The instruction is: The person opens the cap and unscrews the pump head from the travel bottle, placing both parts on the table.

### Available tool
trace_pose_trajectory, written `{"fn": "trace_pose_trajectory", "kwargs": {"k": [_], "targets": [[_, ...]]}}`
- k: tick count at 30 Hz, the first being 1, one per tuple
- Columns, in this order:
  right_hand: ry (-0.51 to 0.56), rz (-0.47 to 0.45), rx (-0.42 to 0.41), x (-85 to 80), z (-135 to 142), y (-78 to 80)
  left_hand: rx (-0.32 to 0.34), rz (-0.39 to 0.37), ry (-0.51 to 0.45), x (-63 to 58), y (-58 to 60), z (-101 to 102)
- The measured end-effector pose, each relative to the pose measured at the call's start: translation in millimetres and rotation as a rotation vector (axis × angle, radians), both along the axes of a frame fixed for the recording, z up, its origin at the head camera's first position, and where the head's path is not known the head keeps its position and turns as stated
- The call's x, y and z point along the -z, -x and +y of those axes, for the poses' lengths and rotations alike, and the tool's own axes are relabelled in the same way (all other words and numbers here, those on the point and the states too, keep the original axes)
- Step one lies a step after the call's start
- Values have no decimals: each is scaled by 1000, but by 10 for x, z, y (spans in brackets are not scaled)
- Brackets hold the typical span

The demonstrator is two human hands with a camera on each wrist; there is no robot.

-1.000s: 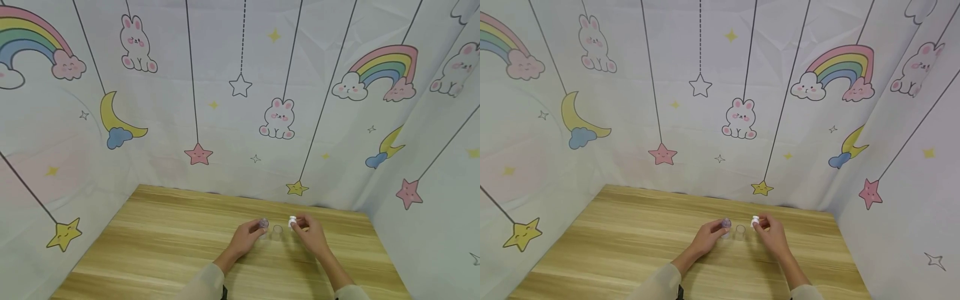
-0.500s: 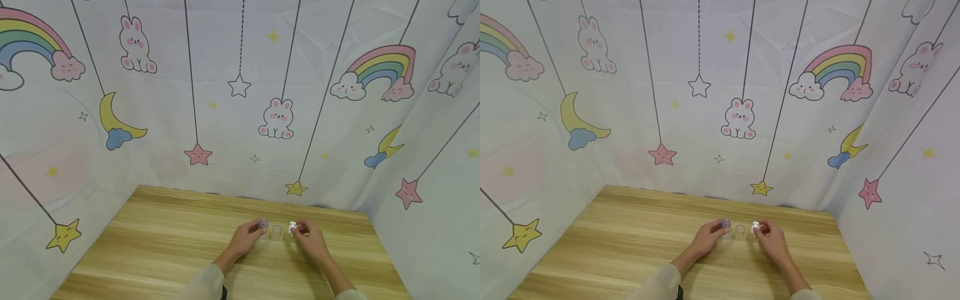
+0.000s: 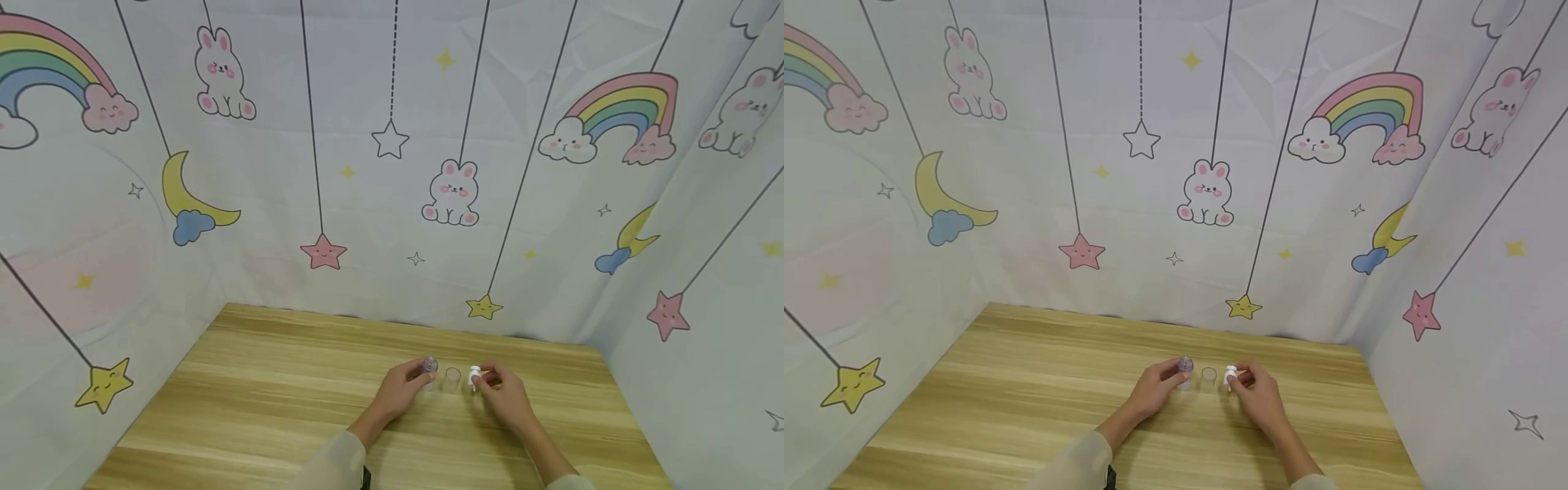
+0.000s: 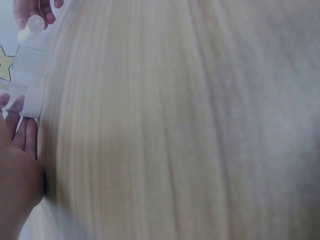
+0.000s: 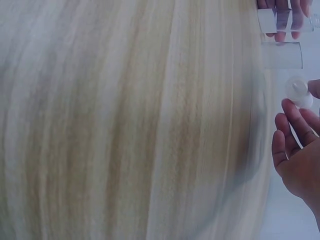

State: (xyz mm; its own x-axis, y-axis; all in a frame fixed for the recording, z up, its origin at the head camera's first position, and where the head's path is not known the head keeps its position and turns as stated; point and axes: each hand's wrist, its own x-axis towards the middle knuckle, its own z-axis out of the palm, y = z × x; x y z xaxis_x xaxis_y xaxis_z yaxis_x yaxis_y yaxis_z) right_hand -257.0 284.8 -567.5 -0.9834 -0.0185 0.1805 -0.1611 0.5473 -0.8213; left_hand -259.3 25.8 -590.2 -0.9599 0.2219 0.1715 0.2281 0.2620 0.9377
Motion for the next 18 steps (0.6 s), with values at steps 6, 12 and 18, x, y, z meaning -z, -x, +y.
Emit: {"fn": "trace_pose_trajectory", "kwargs": {"k": [6, 12, 18], "targets": [[-6, -11, -4, 22, -1, -9, 0, 0, -5, 4, 4, 0], [-22, -3, -10, 39, -11, -19, 8, 16, 7, -13, -11, -2], [-54, -18, -19, 52, -38, -13, 6, 40, 25, -21, -17, -12]]}}
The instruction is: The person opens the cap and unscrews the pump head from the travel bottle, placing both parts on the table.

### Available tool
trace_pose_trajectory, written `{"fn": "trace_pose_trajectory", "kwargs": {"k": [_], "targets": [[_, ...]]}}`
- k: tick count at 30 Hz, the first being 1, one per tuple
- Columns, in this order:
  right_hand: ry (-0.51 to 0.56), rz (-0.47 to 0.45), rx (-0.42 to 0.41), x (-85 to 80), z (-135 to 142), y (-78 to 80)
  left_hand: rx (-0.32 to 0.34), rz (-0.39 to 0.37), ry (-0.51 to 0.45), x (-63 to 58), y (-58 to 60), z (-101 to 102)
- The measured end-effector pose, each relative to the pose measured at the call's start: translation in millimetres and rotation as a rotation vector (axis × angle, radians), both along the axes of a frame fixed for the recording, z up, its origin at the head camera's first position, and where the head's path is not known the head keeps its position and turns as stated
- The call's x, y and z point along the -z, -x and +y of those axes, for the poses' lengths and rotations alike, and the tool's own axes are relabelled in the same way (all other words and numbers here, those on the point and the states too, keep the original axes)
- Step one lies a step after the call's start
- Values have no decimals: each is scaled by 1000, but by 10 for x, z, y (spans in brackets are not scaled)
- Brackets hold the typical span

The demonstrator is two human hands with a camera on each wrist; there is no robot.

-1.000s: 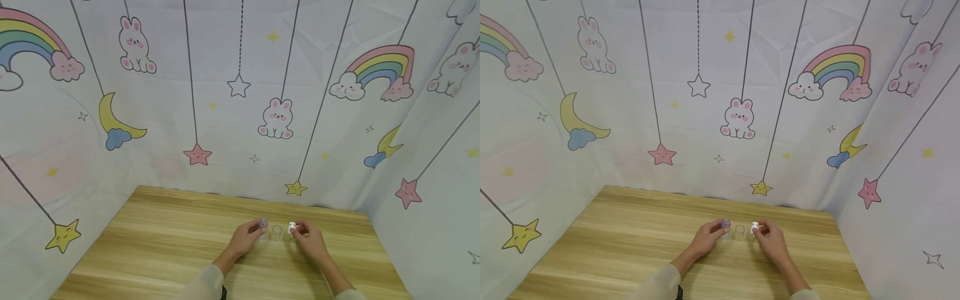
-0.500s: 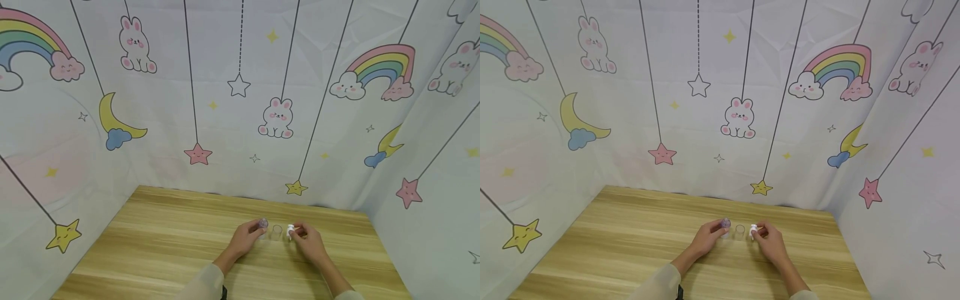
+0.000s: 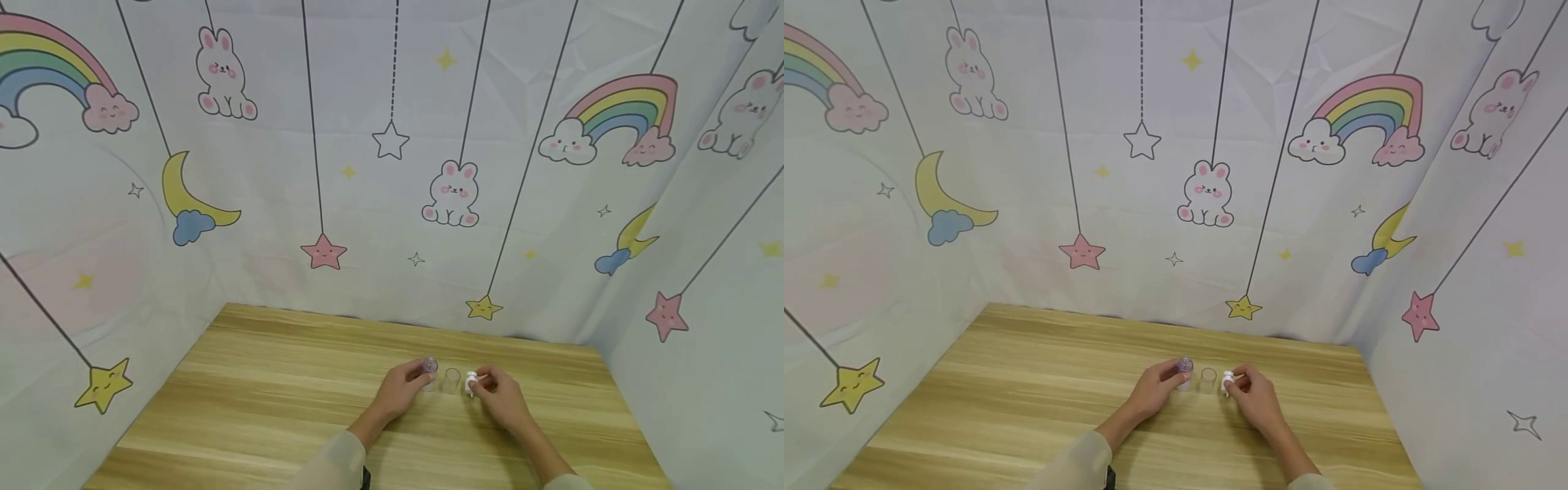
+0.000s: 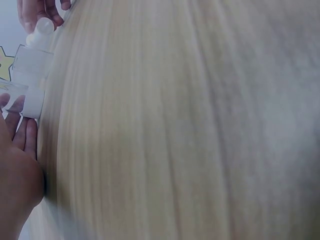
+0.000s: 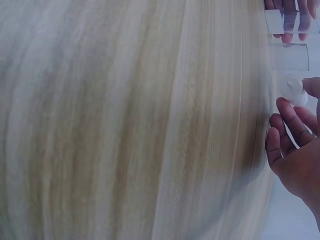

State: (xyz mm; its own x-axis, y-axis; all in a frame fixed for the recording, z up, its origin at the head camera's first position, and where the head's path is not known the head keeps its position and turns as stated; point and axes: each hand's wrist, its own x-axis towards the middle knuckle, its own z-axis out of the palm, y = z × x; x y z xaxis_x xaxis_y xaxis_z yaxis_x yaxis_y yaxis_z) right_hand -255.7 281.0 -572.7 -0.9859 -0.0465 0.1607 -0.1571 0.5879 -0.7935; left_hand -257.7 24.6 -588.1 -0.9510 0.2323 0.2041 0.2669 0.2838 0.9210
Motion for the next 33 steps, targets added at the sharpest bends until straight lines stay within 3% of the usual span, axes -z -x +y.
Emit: {"fn": "trace_pose_trajectory", "kwargs": {"k": [11, 21, 33], "targets": [[-41, -35, -1, -45, -29, -33, -3, -48, -8, -2, -19, -21], [-96, -44, 16, -34, -9, 11, -4, -40, -5, -16, 0, -22], [-149, 2, 10, -20, -5, 18, -13, -41, -17, -4, -11, 2]]}}
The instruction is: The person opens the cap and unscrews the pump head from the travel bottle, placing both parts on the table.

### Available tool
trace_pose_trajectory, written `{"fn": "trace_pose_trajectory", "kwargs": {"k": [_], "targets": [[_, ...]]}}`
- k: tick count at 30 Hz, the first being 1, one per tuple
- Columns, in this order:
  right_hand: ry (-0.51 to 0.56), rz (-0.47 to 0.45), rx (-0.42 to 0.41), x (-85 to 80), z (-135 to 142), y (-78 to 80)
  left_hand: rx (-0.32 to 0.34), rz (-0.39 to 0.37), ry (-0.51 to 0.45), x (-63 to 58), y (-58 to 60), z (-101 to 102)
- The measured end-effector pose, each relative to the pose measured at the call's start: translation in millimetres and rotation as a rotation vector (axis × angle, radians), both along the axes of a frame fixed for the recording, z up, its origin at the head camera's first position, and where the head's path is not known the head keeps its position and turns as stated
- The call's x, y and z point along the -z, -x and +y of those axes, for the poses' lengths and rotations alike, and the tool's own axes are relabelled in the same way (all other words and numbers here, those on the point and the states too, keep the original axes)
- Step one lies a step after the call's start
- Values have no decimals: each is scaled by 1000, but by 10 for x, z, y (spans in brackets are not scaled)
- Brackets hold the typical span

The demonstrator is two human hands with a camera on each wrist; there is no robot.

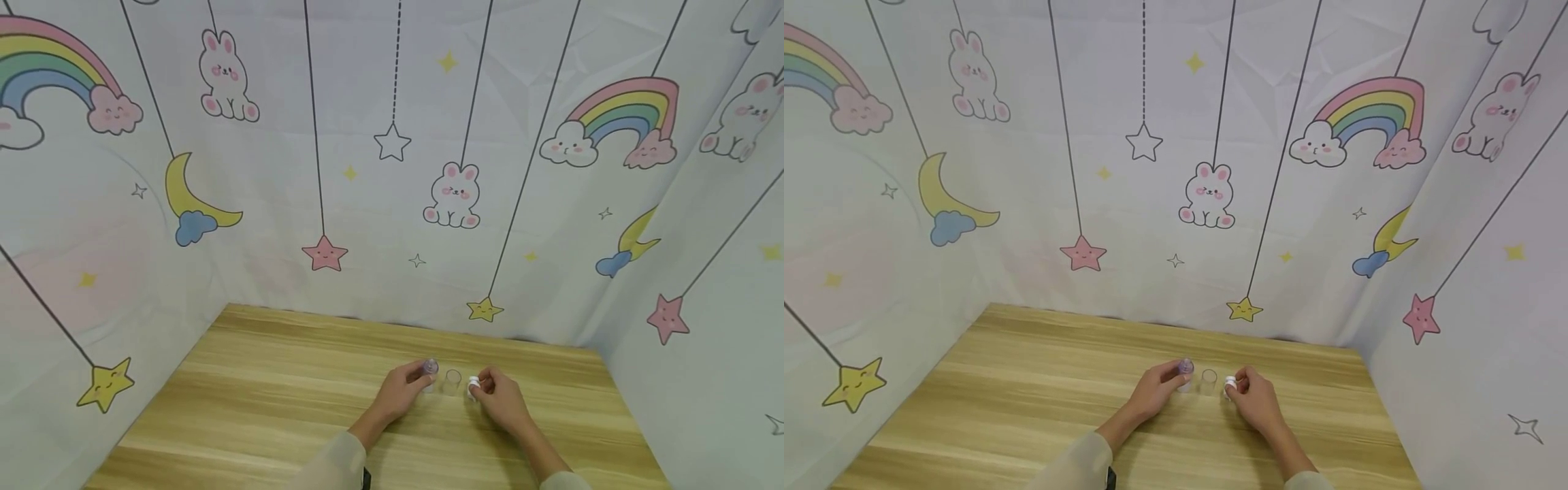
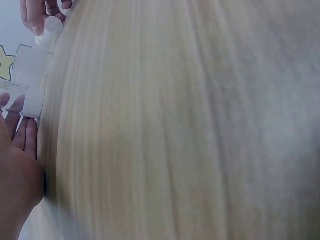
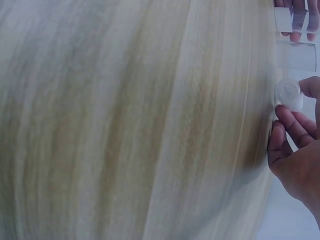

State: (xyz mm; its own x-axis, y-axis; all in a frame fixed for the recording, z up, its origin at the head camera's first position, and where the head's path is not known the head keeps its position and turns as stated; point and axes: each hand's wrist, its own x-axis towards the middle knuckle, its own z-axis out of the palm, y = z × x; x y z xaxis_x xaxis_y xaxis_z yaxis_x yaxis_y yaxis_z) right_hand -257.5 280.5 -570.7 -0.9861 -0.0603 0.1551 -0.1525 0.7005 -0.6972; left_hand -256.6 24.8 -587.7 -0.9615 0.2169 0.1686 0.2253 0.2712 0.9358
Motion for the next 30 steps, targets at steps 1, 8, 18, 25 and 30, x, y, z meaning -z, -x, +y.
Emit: {"fn": "trace_pose_trajectory", "kwargs": {"k": [1, 8, 18, 25, 30], "targets": [[-3, -5, 5, 5, -2, 1, -2, 0, 1, 9, 3, 1], [-14, 14, -6, 13, -1, 3, -10, 17, 2, 60, 24, -2], [-53, 28, -1, 25, -7, 14, 0, 27, 10, 29, 24, -8], [-64, 50, -3, 18, -10, -9, 2, -15, 1, 1, 8, -12], [-64, 23, -1, 29, -8, 2, -5, -16, 12, -7, 14, -15]]}}
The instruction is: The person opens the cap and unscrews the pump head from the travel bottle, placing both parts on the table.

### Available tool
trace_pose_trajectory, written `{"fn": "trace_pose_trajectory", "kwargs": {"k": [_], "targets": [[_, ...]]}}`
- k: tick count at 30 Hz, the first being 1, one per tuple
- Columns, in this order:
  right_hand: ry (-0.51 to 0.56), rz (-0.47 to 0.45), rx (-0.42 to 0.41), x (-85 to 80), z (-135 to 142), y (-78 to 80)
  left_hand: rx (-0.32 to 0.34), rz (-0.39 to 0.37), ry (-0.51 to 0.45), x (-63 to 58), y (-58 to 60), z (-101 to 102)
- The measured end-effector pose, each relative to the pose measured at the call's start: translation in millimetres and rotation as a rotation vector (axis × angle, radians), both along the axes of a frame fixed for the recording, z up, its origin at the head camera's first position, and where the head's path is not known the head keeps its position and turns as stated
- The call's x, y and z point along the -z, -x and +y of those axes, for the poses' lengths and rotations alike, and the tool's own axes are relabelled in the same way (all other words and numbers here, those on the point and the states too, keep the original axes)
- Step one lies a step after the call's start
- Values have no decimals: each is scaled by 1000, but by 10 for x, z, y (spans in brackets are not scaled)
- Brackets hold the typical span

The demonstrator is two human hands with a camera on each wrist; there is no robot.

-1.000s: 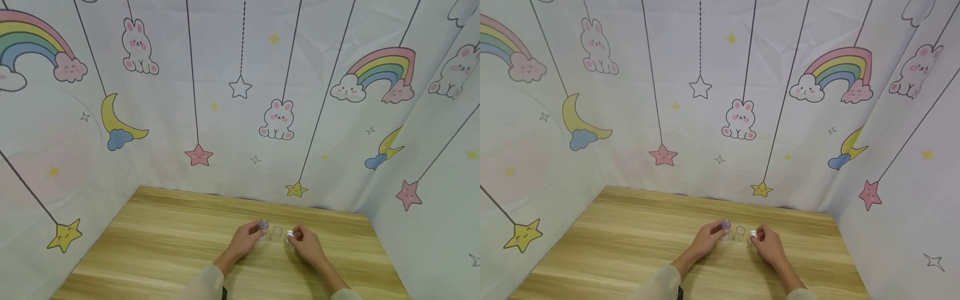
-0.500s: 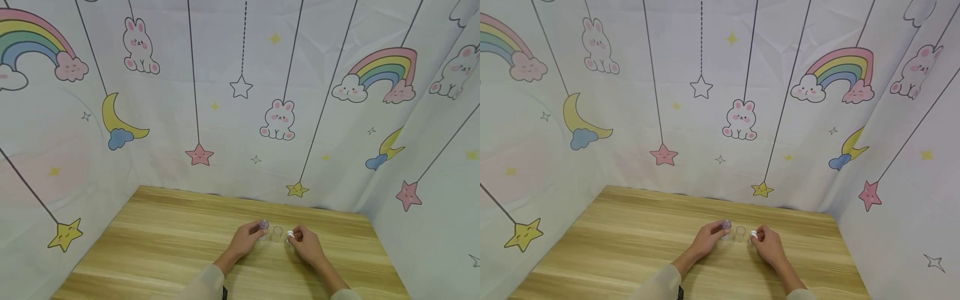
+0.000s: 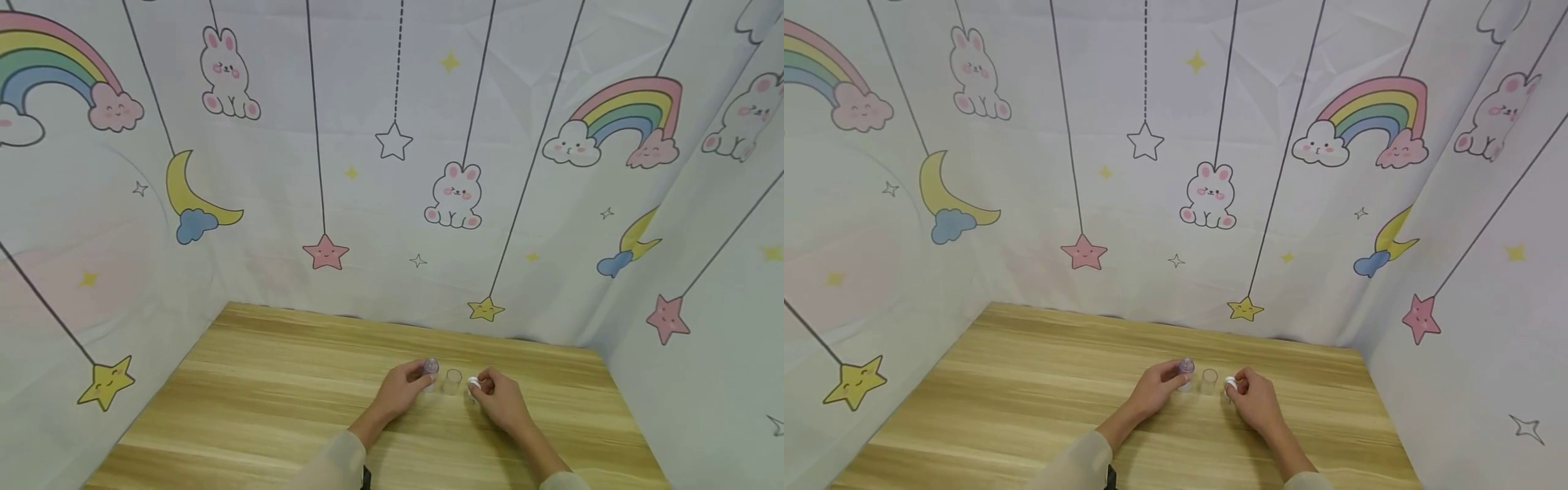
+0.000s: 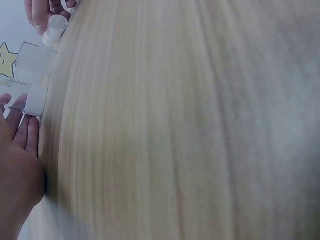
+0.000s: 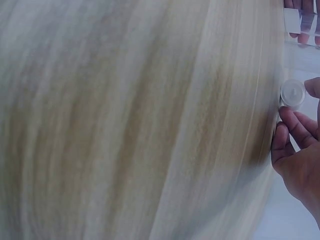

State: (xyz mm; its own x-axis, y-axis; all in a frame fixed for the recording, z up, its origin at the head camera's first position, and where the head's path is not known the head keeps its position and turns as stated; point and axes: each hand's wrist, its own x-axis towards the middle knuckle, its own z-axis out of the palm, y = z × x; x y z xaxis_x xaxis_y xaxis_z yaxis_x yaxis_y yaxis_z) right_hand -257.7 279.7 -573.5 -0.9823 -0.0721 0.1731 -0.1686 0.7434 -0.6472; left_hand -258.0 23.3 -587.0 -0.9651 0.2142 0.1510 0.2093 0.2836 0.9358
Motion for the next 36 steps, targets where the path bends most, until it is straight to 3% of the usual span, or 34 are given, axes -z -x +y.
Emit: {"fn": "trace_pose_trajectory", "kwargs": {"k": [15, 36], "targets": [[20, -15, -3, 23, 29, 7, 16, 12, -5, 30, 24, 3], [35, 18, -3, 43, 47, -2, 32, 6, -35, -21, -21, -5]]}}
